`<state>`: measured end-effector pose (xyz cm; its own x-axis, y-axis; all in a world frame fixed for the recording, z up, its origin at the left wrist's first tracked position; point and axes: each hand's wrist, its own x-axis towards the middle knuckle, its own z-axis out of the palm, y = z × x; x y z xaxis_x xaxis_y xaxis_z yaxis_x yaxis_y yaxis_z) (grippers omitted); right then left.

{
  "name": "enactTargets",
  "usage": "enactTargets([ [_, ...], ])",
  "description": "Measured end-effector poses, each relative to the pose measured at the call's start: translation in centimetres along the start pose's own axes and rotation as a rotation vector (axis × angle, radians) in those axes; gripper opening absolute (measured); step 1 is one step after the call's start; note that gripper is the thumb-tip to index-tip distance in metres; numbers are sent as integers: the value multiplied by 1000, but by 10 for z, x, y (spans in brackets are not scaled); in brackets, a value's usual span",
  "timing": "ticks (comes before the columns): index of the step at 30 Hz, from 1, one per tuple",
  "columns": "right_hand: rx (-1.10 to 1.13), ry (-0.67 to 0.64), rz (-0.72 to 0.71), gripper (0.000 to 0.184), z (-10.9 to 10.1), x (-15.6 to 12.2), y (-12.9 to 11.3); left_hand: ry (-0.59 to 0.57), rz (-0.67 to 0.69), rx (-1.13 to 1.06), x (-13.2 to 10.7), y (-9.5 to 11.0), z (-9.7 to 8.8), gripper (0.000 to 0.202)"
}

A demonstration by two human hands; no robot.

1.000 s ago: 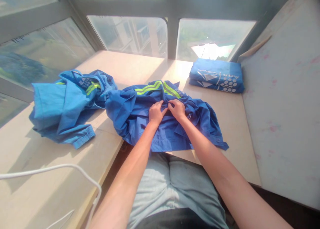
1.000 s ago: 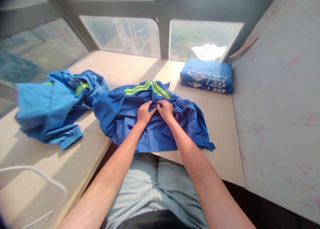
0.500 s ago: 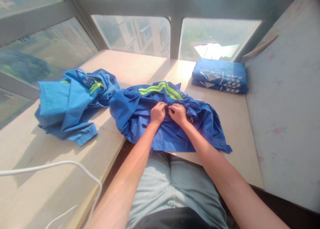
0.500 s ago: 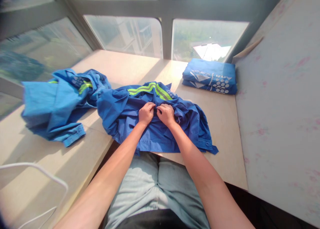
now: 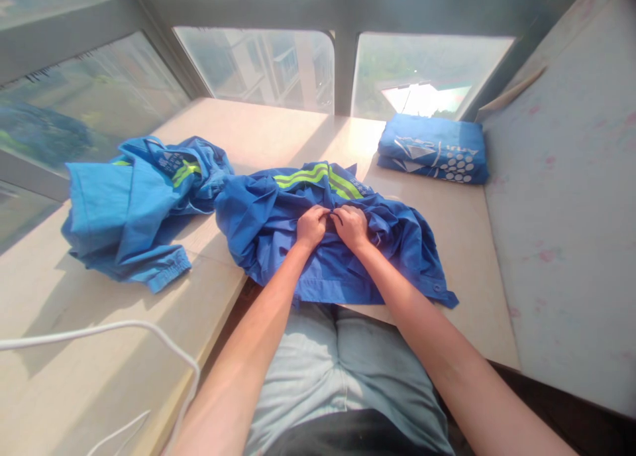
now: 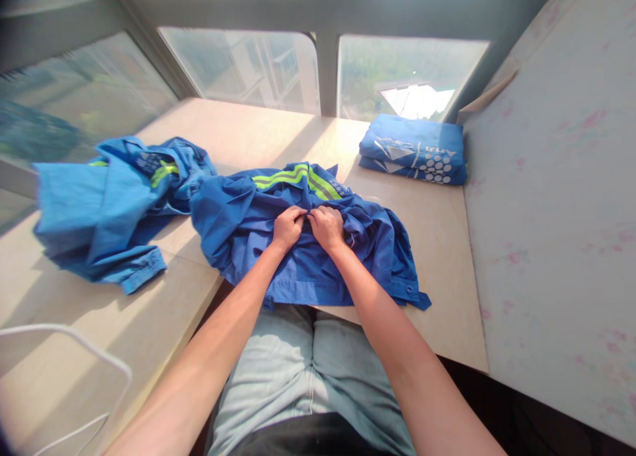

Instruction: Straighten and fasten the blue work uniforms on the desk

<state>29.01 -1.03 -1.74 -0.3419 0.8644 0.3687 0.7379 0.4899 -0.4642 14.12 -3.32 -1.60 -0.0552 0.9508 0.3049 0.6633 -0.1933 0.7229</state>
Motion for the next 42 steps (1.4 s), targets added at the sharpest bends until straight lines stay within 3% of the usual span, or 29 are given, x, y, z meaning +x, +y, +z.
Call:
enactTargets([
  [7,109,69,115,21,2,2,-2,50,-62,-180,0,0,-2,15],
  [11,394,193,241,22,-4,9,4,231,-185,-316,5,-11,-10,17],
  [13,579,243,370,27,-14,17,12,337,-250,-362,10,-16,-22,19],
  [16,836,315,547,34,-39,35,31,494,-301,-432,20,-17,-55,17],
  [19,905,350,521,35,-72,53,49,629,-288,-477,28,-10,-95,13],
  [21,823,330,444,33,-91,59,55,581,-261,-432,29,-5,-117,14],
  [24,526,219,344,26,-107,57,51,301,-223,-209,22,2,-132,24],
  [27,158,146,215,26,-106,48,32,135,-145,55,13,13,-129,35],
  [31,-41,163,36,31,-95,52,-9,189,-1,155,18,39,-112,37],
  [35,-197,70,-60,24,-79,79,-44,203,140,198,44,62,-91,34],
  [39,-259,-101,-5,23,-53,102,-47,134,161,234,71,59,-63,36],
  [42,-106,-164,117,25,-32,104,-33,85,106,271,78,45,-44,46],
])
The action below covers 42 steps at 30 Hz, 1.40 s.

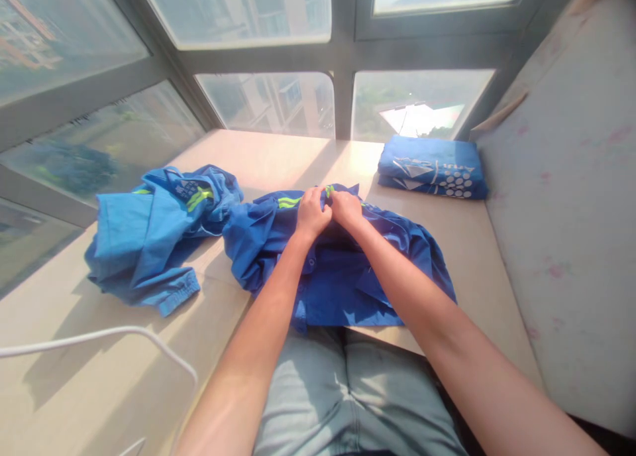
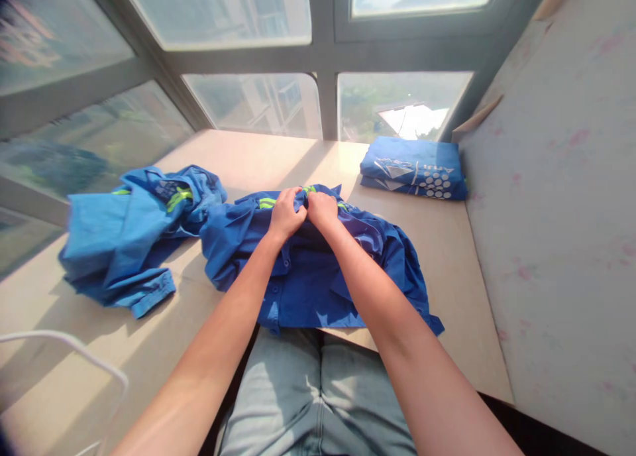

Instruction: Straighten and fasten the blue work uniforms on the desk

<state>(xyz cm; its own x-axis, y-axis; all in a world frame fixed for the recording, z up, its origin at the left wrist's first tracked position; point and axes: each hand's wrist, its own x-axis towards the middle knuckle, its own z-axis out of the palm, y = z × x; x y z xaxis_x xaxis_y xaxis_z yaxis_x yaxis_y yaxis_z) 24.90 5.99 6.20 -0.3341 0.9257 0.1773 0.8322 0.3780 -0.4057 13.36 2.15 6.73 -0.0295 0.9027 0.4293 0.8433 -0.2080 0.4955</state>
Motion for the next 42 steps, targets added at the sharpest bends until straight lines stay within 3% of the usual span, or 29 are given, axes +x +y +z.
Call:
enactTargets([
  [4,359,63,42,29,18,-12,21,-26,-18,-15,-13,-12,18,42],
  [9,601,166,-60,22,21,-39,38,-96,-44,-44,-36,-21,21,27],
  [15,555,170,-44,21,34,-60,44,-141,-66,-59,-55,-30,25,27],
  [24,494,51,-81,21,47,-61,49,-159,-116,-126,-63,-40,37,29],
  [31,307,67,25,24,48,-63,34,-183,-102,-211,-63,-41,40,28],
  [42,365,50,163,25,44,-58,31,-133,-90,-403,-72,-41,37,25],
])
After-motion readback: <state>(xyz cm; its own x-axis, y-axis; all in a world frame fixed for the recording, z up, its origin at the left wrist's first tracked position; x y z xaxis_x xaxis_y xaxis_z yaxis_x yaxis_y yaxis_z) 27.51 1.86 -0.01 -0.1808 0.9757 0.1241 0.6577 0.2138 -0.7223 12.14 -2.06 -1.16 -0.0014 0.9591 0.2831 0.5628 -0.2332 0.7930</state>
